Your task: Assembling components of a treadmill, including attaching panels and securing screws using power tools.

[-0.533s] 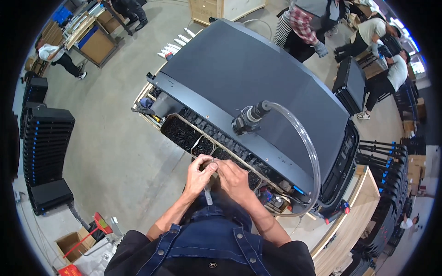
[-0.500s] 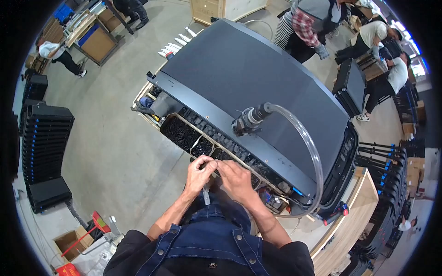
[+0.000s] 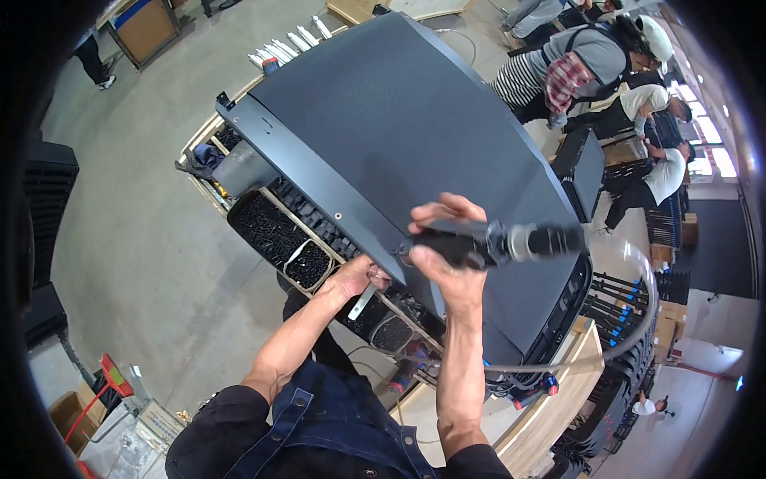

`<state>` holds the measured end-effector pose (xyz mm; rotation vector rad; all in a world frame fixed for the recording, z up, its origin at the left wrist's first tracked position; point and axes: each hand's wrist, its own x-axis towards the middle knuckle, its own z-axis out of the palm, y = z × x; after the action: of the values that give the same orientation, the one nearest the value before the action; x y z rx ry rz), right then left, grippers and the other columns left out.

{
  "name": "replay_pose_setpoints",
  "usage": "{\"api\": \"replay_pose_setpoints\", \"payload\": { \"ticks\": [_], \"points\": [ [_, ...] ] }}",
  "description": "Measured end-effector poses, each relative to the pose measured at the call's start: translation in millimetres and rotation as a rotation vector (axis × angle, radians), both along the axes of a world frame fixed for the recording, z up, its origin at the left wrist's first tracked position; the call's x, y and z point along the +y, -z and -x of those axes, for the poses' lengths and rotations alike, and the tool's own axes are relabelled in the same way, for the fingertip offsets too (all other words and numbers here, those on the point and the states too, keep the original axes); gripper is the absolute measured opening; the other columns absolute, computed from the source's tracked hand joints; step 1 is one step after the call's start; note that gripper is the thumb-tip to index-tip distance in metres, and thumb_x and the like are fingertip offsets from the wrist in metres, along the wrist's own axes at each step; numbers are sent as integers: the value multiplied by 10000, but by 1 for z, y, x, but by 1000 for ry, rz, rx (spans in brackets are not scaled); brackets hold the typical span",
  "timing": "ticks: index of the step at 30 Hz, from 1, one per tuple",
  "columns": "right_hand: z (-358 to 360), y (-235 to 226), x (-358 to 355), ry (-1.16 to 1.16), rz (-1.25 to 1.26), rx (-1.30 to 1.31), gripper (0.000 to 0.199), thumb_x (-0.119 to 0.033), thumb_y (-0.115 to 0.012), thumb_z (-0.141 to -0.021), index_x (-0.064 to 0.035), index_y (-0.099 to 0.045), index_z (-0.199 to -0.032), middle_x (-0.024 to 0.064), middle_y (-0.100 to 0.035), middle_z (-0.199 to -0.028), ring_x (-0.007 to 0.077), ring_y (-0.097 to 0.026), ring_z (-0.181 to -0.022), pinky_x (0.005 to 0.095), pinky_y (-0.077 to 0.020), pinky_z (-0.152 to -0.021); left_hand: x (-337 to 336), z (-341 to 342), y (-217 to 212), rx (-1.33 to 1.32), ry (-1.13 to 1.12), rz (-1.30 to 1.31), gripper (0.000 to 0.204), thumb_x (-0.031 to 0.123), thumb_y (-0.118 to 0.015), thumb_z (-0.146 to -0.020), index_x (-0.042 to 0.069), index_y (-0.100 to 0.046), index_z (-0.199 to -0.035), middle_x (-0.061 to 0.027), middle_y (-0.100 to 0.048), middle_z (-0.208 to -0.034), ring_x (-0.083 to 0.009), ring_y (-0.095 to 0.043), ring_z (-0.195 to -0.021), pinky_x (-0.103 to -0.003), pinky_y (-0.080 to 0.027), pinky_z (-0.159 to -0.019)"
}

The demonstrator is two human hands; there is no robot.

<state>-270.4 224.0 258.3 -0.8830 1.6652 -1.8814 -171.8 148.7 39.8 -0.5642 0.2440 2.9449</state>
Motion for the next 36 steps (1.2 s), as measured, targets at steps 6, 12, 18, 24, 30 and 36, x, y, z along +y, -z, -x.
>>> {"api": "replay_pose_setpoints", "payload": {
  "ticks": [6,12,18,24,30,36],
  "points": [
    [-13,10,6,3,51,58,759,-114,-904,-715,-33,-490,-1346,203,-633,-1233,264,-649,-1082,426,-549,-958,0,14,8,42,84,81,120,164,-633,-922,133,-606,-809,41,-518,-687,-52,-448,-590,-218,-347,-511],
    [-10,7,-19,45,-3,16,626,-128,-878,-716,-56,-533,-1233,167,-629,-1160,273,-669,-992,414,-537,-926,-13,13,7,125,-9,-38,98,141,-645,-923,121,-611,-833,34,-518,-692,-60,-447,-573,-199,-311,-486],
    [-8,14,-14,29,92,35,596,-78,-866,-739,-47,-520,-1223,190,-621,-1152,237,-668,-953,385,-561,-896,-23,8,0,41,24,78,119,152,-656,-927,127,-598,-826,33,-499,-702,-56,-429,-595,-203,-293,-477],
    [-15,1,-5,197,55,76,590,-106,-858,-722,-74,-537,-1216,149,-627,-1133,231,-666,-925,397,-564,-855,11,12,21,-10,138,364,406,455,-601,-939,84,-678,-1086,-58,-685,-981,-185,-647,-858,-364,-539,-751],
    [-18,21,-12,73,48,-16,537,16,-801,-757,-67,-511,-1202,181,-621,-1161,220,-666,-956,374,-586,-859,-6,12,2,-52,44,176,383,519,-589,-950,176,-653,-1107,31,-701,-896,-38,-585,-647,-184,-295,-453],
    [-11,9,-2,111,50,22,543,63,-767,-754,-69,-502,-1210,177,-616,-1162,215,-656,-961,366,-595,-842,13,17,16,34,66,-19,384,501,-638,-935,136,-657,-1052,-3,-706,-866,-53,-549,-572,-199,-350,-436]
  ]
}}
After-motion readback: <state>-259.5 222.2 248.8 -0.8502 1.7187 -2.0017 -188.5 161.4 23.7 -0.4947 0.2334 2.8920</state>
